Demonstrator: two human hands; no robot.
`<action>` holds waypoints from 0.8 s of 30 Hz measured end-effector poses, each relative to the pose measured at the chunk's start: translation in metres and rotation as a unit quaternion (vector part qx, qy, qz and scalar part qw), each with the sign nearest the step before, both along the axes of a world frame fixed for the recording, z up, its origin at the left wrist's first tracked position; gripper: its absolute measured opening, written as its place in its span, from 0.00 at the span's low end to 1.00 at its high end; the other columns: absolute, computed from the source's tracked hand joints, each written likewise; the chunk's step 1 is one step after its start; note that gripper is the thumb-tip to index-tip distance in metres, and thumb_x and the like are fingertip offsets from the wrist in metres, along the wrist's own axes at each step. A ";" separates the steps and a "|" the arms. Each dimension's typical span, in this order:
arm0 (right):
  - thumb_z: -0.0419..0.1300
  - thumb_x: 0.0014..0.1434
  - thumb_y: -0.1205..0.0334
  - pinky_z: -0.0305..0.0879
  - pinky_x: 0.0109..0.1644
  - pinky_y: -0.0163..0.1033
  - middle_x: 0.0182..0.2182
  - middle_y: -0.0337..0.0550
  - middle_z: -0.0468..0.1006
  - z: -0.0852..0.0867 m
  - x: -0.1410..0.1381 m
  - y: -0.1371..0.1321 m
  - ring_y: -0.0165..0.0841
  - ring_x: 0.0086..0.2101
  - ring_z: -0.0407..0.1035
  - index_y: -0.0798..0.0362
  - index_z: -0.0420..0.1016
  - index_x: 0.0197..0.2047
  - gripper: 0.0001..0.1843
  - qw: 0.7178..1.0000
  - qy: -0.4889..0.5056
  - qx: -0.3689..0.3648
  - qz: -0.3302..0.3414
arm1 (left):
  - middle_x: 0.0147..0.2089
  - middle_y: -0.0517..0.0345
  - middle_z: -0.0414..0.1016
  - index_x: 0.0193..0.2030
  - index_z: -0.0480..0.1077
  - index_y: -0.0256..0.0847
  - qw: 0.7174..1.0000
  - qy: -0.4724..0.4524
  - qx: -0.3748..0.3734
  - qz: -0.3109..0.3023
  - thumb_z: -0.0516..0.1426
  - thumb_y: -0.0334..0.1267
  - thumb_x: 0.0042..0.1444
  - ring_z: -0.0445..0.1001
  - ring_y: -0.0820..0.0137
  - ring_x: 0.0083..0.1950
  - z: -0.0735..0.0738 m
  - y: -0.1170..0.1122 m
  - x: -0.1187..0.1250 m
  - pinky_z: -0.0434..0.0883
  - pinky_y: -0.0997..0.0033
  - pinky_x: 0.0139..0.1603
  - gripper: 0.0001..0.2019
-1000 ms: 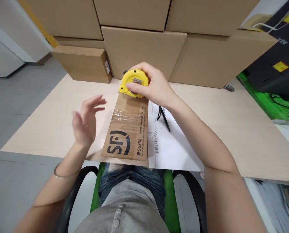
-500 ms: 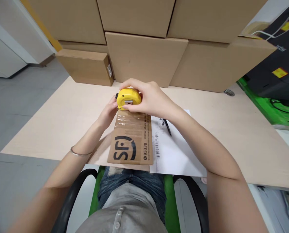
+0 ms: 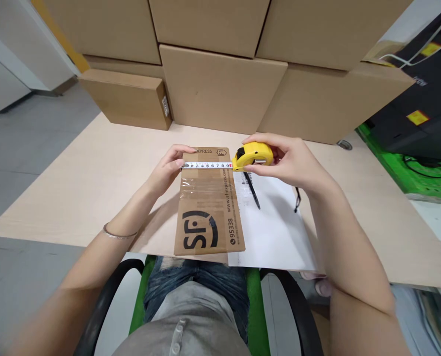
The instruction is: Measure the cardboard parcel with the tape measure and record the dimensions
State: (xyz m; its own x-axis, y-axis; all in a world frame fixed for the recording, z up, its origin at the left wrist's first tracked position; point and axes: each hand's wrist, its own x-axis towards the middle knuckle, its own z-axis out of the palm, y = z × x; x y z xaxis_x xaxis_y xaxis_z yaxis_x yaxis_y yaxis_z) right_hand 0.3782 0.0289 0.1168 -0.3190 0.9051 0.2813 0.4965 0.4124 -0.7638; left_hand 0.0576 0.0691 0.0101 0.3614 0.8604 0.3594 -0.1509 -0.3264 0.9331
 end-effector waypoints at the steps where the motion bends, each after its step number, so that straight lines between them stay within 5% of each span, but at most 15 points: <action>1: 0.80 0.49 0.50 0.79 0.45 0.52 0.46 0.42 0.86 -0.001 -0.001 0.000 0.44 0.41 0.79 0.40 0.86 0.53 0.27 1.000 0.000 0.002 0.003 | 0.55 0.53 0.78 0.53 0.76 0.53 1.000 0.000 0.000 0.000 0.65 0.60 0.60 0.75 0.56 0.57 0.000 0.000 0.000 0.71 0.50 0.62 0.21; 10: 0.79 0.50 0.50 0.77 0.40 0.50 0.45 0.43 0.86 0.009 -0.006 -0.006 0.45 0.39 0.79 0.40 0.84 0.51 0.24 0.999 -0.026 0.025 0.002 | 0.57 0.54 0.79 0.53 0.78 0.54 1.000 -0.003 -0.004 0.013 0.66 0.61 0.58 0.76 0.54 0.60 -0.001 0.000 0.000 0.72 0.49 0.64 0.21; 16: 0.78 0.52 0.50 0.76 0.42 0.48 0.46 0.46 0.87 0.023 -0.038 -0.007 0.42 0.39 0.79 0.46 0.83 0.52 0.25 0.997 -0.040 0.049 0.037 | 0.60 0.53 0.80 0.52 0.78 0.52 1.000 0.000 0.002 0.016 0.67 0.64 0.56 0.74 0.52 0.66 0.002 0.002 0.001 0.68 0.48 0.70 0.24; 20: 0.76 0.53 0.44 0.76 0.47 0.50 0.47 0.47 0.87 0.014 -0.066 0.003 0.44 0.42 0.80 0.49 0.82 0.54 0.29 0.995 -0.042 0.054 0.072 | 0.64 0.52 0.80 0.55 0.78 0.50 0.999 0.017 0.018 0.025 0.66 0.66 0.57 0.74 0.52 0.69 0.004 0.000 0.001 0.67 0.47 0.73 0.27; 24: 0.74 0.54 0.36 0.75 0.43 0.46 0.44 0.44 0.85 -0.003 -0.079 0.008 0.43 0.42 0.79 0.46 0.79 0.51 0.30 0.997 -0.023 0.047 0.064 | 0.72 0.50 0.73 0.66 0.74 0.52 0.994 0.056 0.077 0.061 0.58 0.67 0.65 0.68 0.50 0.75 0.012 -0.025 -0.008 0.63 0.45 0.77 0.30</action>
